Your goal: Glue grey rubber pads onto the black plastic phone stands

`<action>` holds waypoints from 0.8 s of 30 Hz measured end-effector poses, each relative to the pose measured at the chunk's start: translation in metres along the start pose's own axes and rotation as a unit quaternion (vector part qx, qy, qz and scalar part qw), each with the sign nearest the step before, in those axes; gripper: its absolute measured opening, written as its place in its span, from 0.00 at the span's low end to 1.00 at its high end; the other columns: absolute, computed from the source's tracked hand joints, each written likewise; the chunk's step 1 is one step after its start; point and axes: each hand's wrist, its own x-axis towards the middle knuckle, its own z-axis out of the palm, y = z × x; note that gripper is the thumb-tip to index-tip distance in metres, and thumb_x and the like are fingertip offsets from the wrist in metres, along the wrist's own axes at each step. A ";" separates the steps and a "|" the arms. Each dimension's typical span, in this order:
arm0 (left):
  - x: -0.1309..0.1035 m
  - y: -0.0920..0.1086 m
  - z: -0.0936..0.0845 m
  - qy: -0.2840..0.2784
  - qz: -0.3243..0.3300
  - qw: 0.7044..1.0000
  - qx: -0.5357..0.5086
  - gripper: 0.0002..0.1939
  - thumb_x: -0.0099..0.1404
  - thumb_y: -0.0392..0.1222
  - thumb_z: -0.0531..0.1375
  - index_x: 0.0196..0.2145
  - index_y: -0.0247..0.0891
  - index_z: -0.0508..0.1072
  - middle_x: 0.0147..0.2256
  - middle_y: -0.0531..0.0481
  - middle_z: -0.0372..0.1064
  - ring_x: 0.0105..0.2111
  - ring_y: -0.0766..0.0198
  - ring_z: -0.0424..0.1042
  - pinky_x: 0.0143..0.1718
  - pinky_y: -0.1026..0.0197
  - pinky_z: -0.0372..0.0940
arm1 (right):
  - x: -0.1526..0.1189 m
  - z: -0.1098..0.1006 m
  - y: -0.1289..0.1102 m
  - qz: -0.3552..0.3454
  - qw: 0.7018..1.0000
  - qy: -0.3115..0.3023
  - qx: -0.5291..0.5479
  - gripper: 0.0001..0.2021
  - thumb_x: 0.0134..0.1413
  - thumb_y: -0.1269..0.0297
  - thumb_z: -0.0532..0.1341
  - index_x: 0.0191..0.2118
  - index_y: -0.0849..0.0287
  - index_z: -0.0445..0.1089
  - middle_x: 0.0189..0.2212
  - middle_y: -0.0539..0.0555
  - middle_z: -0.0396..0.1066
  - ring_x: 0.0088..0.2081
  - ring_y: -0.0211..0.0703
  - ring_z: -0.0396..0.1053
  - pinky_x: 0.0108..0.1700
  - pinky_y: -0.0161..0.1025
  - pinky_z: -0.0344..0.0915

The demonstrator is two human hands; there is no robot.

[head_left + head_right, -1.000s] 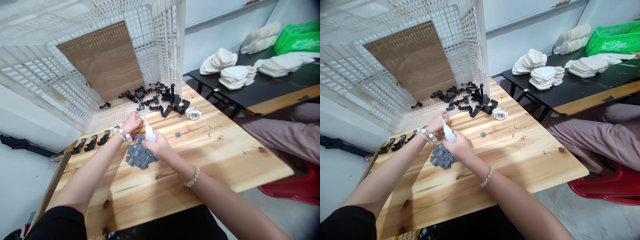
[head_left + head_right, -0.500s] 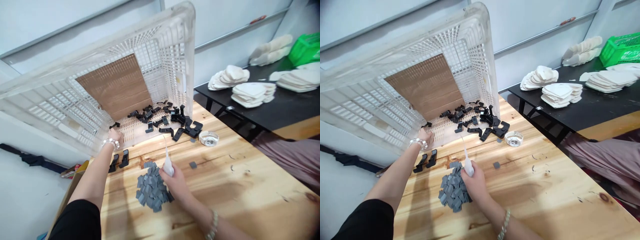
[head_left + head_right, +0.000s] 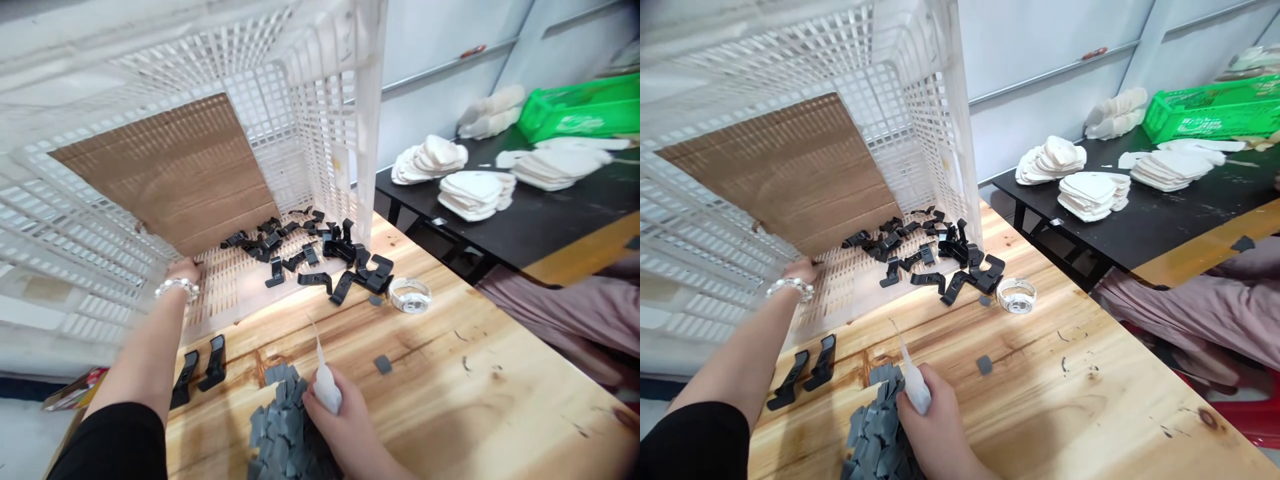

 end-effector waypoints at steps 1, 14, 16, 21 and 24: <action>0.006 0.007 0.002 0.003 -0.009 1.000 -0.003 0.17 0.67 0.47 0.59 0.49 0.34 0.71 0.51 0.42 0.68 0.52 0.53 0.68 0.54 0.42 0.62 | 0.000 0.000 0.001 0.001 1.000 0.000 -0.004 0.08 0.47 0.60 0.57 0.26 0.58 0.58 0.23 0.47 0.55 0.28 0.36 0.54 0.32 0.34 0.54; 0.047 0.107 0.052 -0.028 0.095 0.979 -0.180 0.18 0.68 0.47 0.57 0.51 0.35 0.69 0.51 0.43 0.68 0.48 0.56 0.70 0.49 0.47 0.68 | 0.002 -0.001 0.003 0.008 1.000 -0.008 -0.002 0.10 0.46 0.59 0.58 0.26 0.58 0.58 0.23 0.48 0.55 0.28 0.36 0.54 0.32 0.34 0.55; 0.045 0.106 0.056 -0.043 0.115 0.976 -0.179 0.17 0.68 0.47 0.57 0.49 0.35 0.70 0.50 0.43 0.69 0.48 0.56 0.70 0.49 0.47 0.67 | 0.002 -0.001 0.002 0.009 1.000 -0.003 0.002 0.10 0.46 0.58 0.58 0.26 0.58 0.58 0.23 0.47 0.54 0.28 0.36 0.54 0.32 0.34 0.54; 0.035 0.102 0.056 -0.064 0.137 0.979 -0.137 0.16 0.68 0.49 0.57 0.45 0.34 0.74 0.48 0.43 0.72 0.49 0.55 0.70 0.52 0.46 0.64 | 0.002 0.001 0.002 0.007 1.000 -0.001 0.009 0.09 0.46 0.59 0.59 0.26 0.58 0.58 0.23 0.47 0.54 0.28 0.36 0.54 0.31 0.33 0.54; 0.027 0.102 0.054 -0.050 0.144 0.982 -0.108 0.18 0.65 0.52 0.57 0.46 0.38 0.75 0.52 0.41 0.70 0.54 0.49 0.67 0.56 0.49 0.59 | 0.002 0.001 0.004 0.001 1.000 0.000 0.004 0.09 0.47 0.60 0.58 0.26 0.58 0.58 0.23 0.47 0.54 0.28 0.36 0.53 0.31 0.33 0.53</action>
